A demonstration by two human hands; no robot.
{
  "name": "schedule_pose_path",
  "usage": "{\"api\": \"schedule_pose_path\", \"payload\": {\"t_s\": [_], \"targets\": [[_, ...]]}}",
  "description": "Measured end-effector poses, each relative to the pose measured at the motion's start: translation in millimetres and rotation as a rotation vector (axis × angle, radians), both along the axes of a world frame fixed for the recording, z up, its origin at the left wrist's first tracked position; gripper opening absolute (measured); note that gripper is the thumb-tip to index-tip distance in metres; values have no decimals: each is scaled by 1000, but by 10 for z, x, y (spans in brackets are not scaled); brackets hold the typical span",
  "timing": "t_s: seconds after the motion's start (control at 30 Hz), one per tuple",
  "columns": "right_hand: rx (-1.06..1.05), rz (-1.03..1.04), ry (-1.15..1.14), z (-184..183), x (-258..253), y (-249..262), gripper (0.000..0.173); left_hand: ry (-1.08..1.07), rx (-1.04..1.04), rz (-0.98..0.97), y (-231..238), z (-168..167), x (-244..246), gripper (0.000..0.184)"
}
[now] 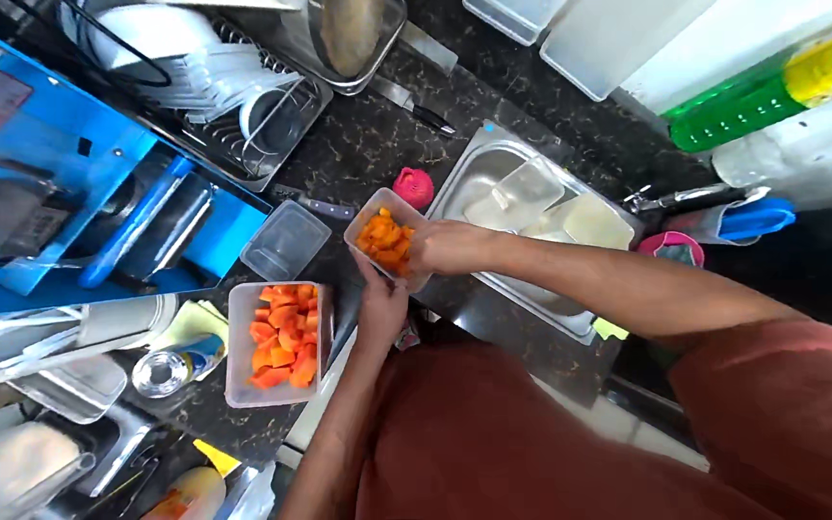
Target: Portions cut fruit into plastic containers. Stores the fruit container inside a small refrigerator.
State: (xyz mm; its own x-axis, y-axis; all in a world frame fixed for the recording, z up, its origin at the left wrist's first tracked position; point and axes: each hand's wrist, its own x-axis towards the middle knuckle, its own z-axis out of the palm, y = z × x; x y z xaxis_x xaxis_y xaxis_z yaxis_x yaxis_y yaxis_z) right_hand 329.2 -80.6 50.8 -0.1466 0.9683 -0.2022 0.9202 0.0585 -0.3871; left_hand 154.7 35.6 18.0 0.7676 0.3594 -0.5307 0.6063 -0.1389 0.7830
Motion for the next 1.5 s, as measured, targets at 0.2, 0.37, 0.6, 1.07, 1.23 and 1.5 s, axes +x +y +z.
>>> {"api": "schedule_pose_path", "payload": {"t_s": [0.2, 0.37, 0.6, 1.07, 1.23, 1.5], "targets": [[202, 38, 57, -126, 218, -158, 19, 180, 47, 4, 15, 61, 116, 87], [284, -98, 112, 155, 217, -193, 21, 144, -11, 62, -8, 46, 137, 88], [42, -183, 62, 635, 265, 23, 22, 39, -108, 169, -25, -2, 115, 89], [312, -395, 144, -11, 106, -113, 26, 123, -57, 115, 8, 67, 119, 89], [422, -556, 124, 500, 131, -78, 25, 114, -68, 119, 14, 47, 110, 89], [222, -349, -20, -169, 363, 229, 26, 58, -95, 195, -19, 5, 120, 86]]}}
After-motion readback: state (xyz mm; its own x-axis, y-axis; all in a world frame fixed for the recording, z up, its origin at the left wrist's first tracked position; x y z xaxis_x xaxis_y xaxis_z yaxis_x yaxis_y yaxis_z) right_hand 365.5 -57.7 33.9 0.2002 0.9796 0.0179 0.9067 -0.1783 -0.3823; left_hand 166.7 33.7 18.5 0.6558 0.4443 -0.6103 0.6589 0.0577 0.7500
